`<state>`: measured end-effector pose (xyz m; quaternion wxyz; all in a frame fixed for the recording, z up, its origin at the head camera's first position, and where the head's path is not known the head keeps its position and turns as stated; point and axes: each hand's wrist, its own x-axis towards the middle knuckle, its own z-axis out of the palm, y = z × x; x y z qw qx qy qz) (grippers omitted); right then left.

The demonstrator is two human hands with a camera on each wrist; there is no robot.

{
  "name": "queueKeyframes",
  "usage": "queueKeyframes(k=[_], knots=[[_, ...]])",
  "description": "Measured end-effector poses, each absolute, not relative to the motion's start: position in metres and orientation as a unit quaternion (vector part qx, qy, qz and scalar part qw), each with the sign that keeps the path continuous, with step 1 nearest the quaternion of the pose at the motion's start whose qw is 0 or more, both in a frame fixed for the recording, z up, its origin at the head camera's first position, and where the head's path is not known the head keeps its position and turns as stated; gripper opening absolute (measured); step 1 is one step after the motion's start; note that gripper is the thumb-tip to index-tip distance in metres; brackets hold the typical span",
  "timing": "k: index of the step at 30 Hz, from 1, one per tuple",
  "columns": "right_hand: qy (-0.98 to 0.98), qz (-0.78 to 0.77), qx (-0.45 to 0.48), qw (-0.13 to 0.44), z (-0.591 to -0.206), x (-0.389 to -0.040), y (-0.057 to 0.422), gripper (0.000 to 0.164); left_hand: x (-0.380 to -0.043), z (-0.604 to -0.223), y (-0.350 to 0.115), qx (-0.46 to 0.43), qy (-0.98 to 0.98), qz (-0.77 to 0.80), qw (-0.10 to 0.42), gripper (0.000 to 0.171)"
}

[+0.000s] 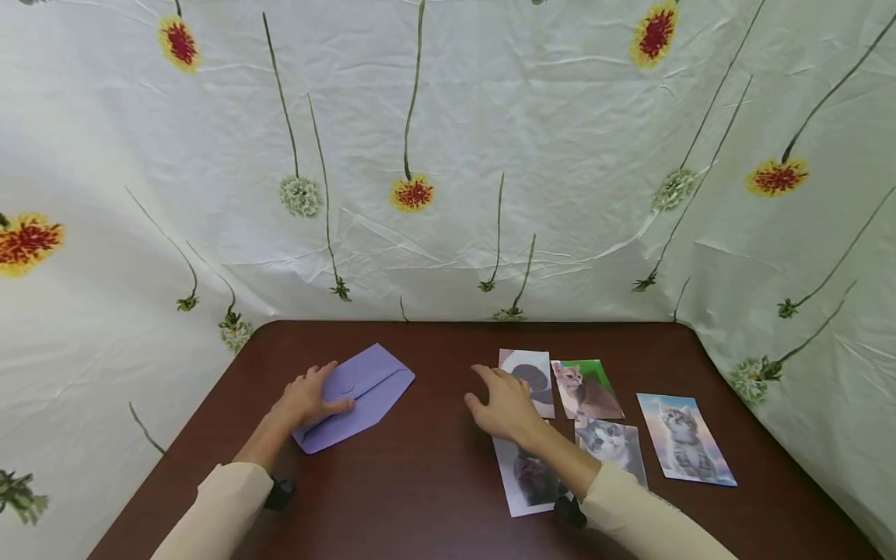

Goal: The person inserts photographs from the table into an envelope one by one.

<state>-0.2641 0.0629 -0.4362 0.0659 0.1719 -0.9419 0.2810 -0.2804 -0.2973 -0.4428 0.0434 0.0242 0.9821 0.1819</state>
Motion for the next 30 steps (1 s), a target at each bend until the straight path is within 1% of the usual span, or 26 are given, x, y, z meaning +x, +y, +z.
queueKeyframes(k=[5,12,21,30], knots=[[-0.938,0.285,0.182,0.077,-0.438,-0.262,0.057,0.049,-0.278,-0.445,-0.296,0.01,0.984,0.174,0.045,0.097],[-0.932,0.299,0.189,0.083,-0.44,-0.262,0.053,0.047,-0.278,-0.45,-0.294,0.039,0.985,0.167,0.011,0.089],[-0.928,0.305,0.192,0.098,-0.44,-0.262,0.057,0.042,-0.278,-0.447,-0.289,-0.01,0.988,0.152,0.019,0.088],[-0.917,0.345,0.179,0.092,-0.439,-0.267,0.068,0.041,-0.278,-0.442,-0.28,0.012,0.988,0.155,0.007,0.085]])
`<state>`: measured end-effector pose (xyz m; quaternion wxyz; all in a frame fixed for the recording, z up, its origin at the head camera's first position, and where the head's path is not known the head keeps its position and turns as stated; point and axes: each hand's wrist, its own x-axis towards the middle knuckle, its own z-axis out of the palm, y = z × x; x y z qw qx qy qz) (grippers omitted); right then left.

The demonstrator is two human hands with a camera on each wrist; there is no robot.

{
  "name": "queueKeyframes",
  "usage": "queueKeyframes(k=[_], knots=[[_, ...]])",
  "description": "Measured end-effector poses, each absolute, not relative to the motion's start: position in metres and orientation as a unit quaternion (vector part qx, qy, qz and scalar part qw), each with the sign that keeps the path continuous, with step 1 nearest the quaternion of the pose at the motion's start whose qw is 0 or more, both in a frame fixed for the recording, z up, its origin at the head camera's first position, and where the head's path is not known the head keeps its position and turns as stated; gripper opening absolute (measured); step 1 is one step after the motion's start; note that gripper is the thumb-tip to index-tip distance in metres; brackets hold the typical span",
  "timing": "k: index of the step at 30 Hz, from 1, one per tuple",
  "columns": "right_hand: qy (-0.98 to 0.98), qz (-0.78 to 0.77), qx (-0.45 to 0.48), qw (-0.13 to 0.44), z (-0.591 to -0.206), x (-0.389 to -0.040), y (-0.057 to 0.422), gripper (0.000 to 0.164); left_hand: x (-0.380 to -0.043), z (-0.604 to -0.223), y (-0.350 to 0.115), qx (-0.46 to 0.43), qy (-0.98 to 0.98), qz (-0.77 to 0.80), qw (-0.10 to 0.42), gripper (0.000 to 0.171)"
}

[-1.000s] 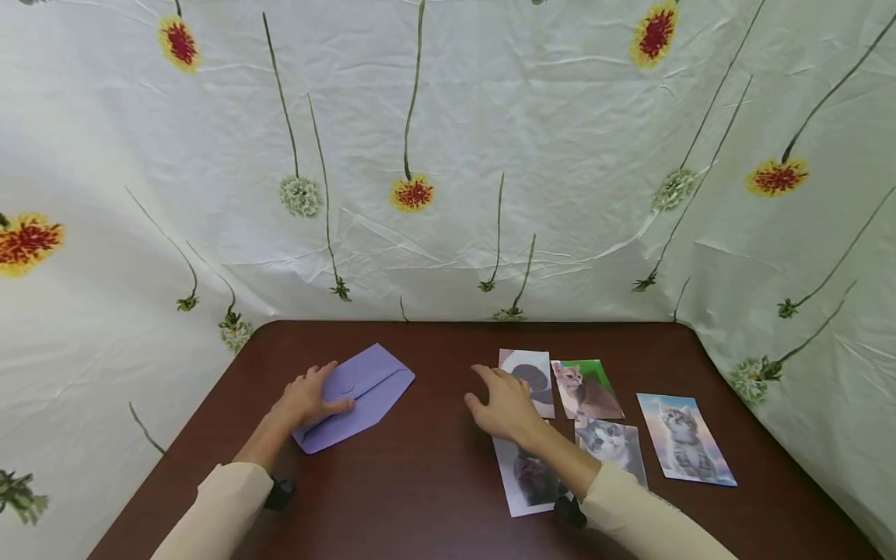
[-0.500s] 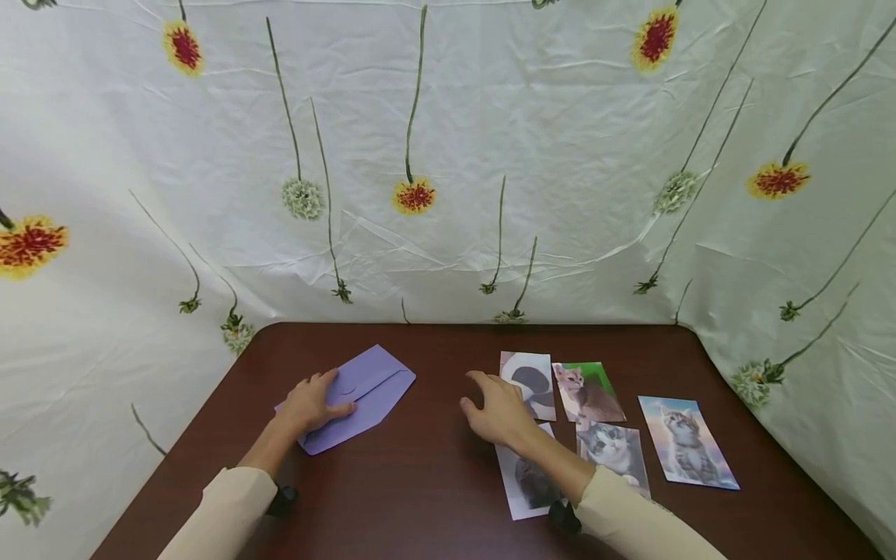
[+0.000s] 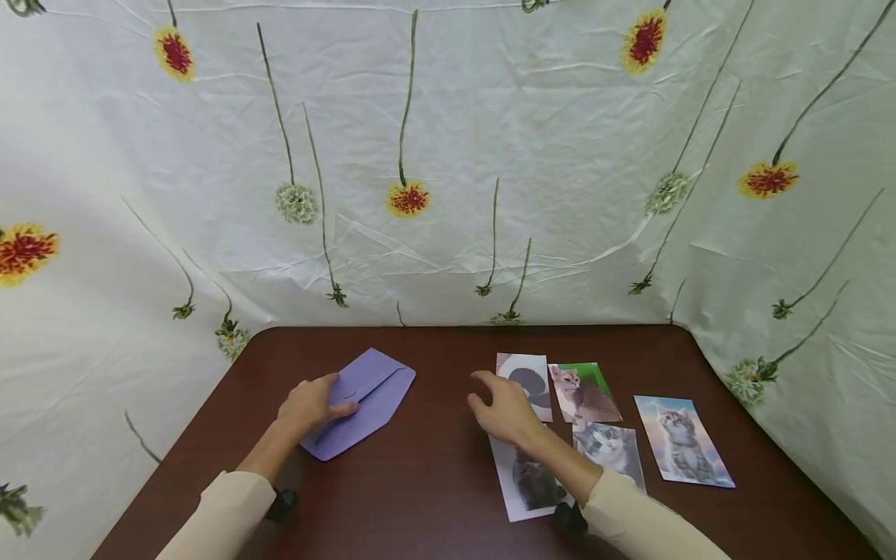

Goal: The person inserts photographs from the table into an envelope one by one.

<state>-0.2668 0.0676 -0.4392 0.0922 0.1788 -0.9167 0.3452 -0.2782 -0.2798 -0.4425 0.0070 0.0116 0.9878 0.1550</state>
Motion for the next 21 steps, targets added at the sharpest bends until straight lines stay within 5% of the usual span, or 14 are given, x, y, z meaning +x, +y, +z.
queueKeyframes(k=[21], knots=[[-0.854,0.51,0.095,-0.048,-0.43,-0.279,0.087,0.043,-0.278,-0.437,-0.243,0.047,0.987,0.155,-0.016,0.061]])
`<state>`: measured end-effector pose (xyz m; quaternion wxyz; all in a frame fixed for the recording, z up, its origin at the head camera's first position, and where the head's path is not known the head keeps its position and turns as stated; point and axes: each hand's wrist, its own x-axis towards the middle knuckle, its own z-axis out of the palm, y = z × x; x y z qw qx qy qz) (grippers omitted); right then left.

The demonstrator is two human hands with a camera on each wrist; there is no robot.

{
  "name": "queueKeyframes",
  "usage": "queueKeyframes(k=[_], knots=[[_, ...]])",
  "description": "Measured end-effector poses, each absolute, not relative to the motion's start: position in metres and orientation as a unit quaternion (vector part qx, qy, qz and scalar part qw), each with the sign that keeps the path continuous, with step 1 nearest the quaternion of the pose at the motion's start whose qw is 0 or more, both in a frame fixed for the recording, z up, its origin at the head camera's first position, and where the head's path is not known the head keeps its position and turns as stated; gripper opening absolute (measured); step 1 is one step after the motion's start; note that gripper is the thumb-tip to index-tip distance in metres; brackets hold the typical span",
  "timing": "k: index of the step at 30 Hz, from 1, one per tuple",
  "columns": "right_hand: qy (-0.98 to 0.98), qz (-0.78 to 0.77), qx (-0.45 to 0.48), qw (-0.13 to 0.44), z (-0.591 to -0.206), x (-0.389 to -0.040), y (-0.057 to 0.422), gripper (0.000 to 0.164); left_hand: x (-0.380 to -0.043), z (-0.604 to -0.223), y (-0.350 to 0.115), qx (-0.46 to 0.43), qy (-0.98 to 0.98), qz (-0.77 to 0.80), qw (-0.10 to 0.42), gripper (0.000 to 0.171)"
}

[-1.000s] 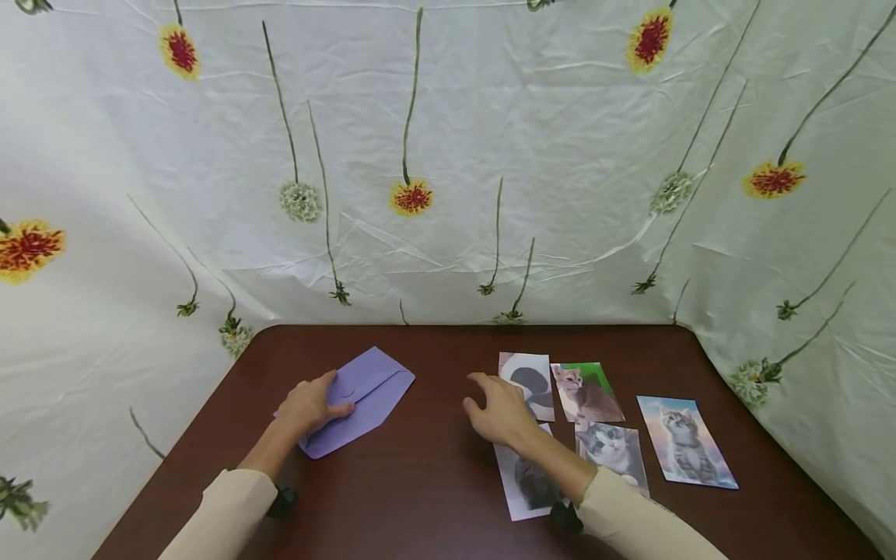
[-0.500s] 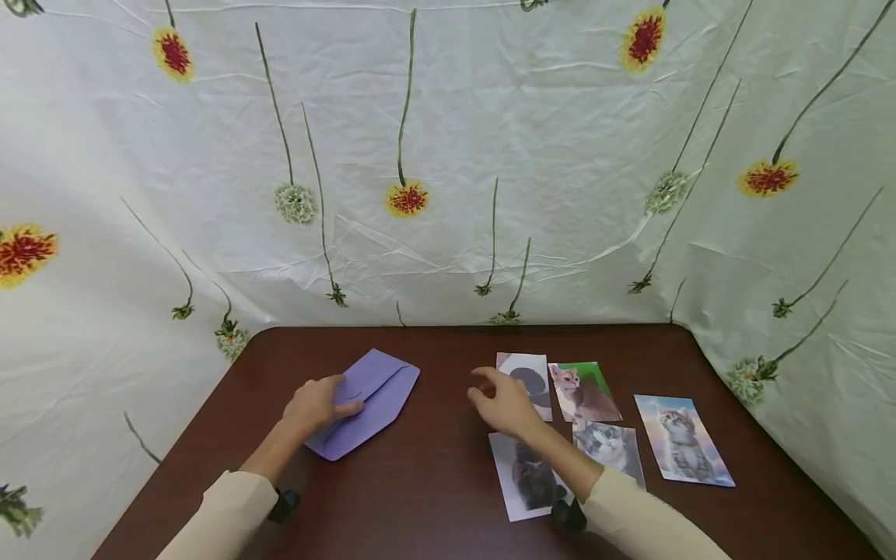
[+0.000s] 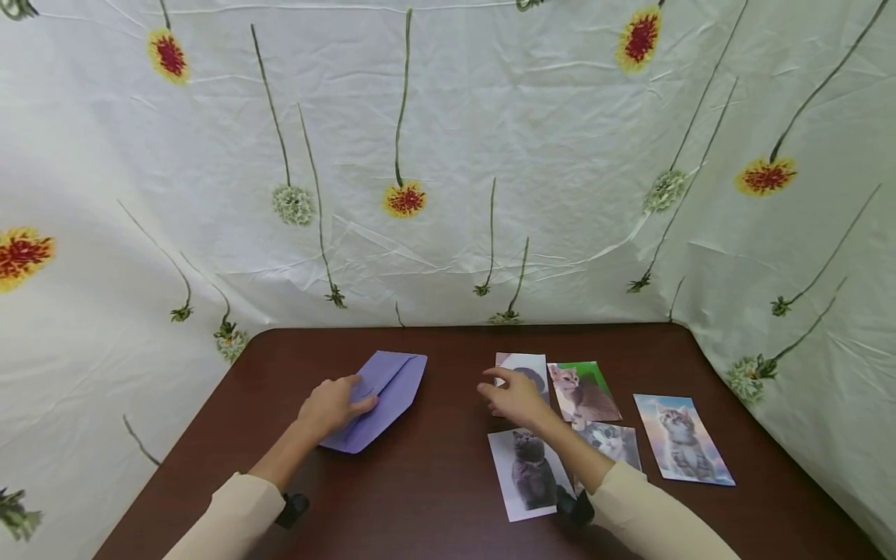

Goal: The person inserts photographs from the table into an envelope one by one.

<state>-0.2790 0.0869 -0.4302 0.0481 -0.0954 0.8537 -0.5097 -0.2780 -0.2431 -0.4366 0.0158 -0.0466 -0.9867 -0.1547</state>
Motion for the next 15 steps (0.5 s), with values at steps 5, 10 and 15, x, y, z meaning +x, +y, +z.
queueKeyframes(k=[5,10,15], knots=[[0.85,-0.519,-0.077,0.053,-0.427,-0.28,0.099,0.043,-0.277,-0.435,-0.229,-0.059,-0.985,-0.164,0.015,0.057],[0.859,-0.507,-0.057,0.043,-0.427,-0.281,0.113,0.042,-0.278,-0.433,-0.217,-0.074,-0.983,-0.167,0.013,0.054],[0.86,-0.506,-0.05,0.039,-0.426,-0.283,0.128,0.041,-0.279,-0.431,-0.207,-0.083,-0.982,-0.169,0.013,0.05]])
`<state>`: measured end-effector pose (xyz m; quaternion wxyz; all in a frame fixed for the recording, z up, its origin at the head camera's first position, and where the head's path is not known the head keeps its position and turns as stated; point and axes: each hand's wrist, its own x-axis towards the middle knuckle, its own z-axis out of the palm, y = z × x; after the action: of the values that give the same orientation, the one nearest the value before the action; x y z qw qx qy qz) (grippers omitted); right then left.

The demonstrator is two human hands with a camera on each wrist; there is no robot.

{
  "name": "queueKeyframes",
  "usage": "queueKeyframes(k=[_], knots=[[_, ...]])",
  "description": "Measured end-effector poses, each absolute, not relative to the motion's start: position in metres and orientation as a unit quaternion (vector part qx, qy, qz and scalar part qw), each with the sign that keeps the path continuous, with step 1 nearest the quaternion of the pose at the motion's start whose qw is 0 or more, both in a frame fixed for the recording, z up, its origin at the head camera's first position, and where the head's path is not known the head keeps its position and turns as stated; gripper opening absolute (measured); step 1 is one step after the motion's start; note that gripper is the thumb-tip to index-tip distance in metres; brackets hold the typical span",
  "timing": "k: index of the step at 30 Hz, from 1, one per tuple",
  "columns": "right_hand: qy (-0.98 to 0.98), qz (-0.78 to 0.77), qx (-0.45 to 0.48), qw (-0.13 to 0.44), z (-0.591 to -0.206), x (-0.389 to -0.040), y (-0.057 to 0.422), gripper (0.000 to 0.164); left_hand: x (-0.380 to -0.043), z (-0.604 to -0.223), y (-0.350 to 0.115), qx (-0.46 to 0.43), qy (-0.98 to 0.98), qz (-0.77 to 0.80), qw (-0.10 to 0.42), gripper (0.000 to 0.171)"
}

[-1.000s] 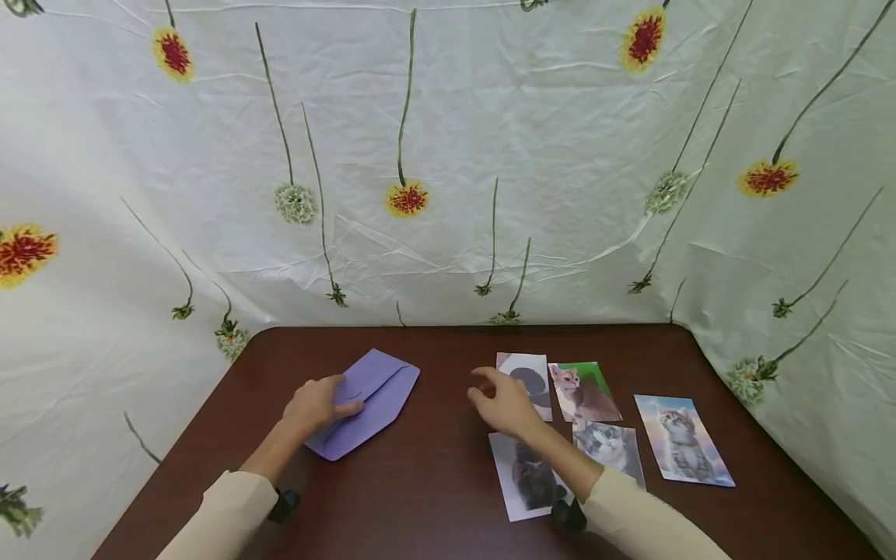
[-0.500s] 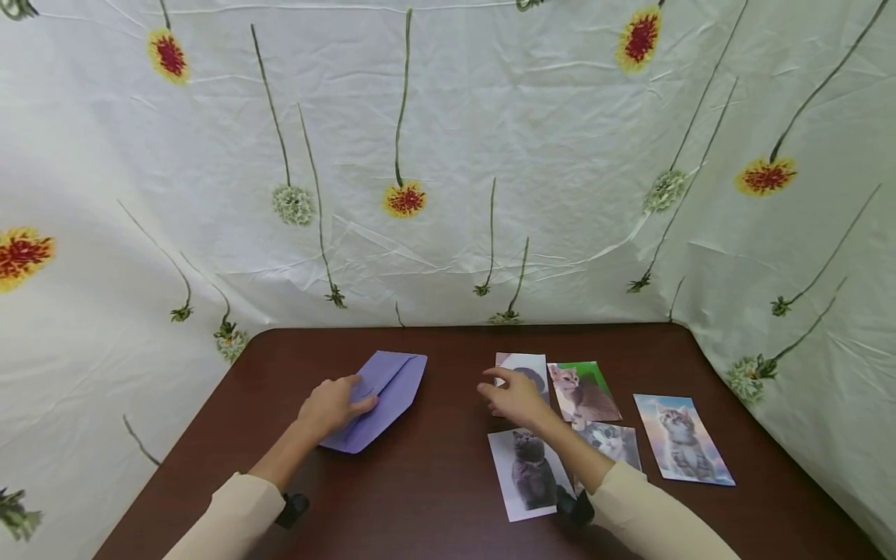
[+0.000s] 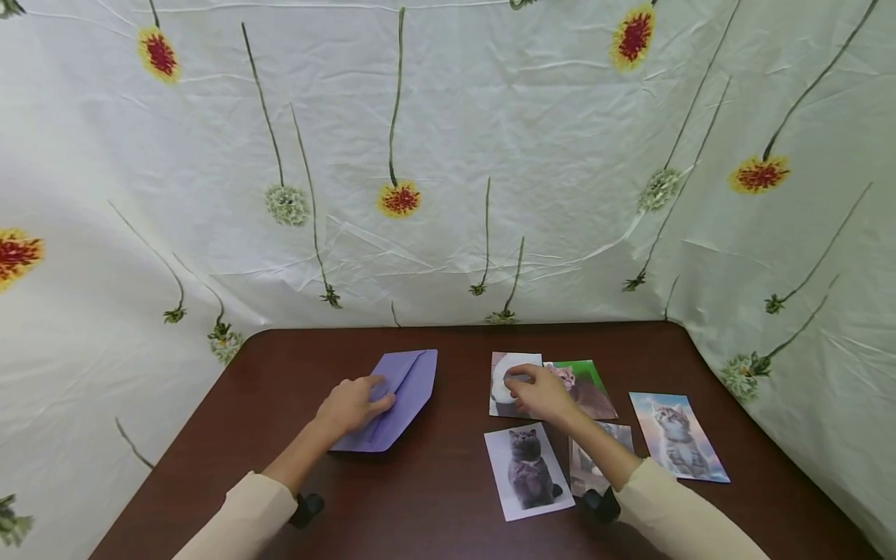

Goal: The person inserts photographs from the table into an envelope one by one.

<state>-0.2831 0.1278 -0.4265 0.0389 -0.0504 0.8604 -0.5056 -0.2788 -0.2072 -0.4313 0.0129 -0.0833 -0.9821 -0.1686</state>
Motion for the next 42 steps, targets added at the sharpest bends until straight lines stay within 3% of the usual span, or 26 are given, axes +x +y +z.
queueKeyframes(k=[18,42], knots=[[0.915,-0.401,-0.024,0.024,-0.409,-0.286,0.194,0.048,-0.276,-0.427,-0.188,-0.077,-0.979,-0.186,0.019,0.046],[0.923,-0.383,0.031,0.028,-0.394,-0.282,0.289,0.052,-0.282,-0.434,-0.161,-0.069,-0.973,-0.218,0.036,0.045]])
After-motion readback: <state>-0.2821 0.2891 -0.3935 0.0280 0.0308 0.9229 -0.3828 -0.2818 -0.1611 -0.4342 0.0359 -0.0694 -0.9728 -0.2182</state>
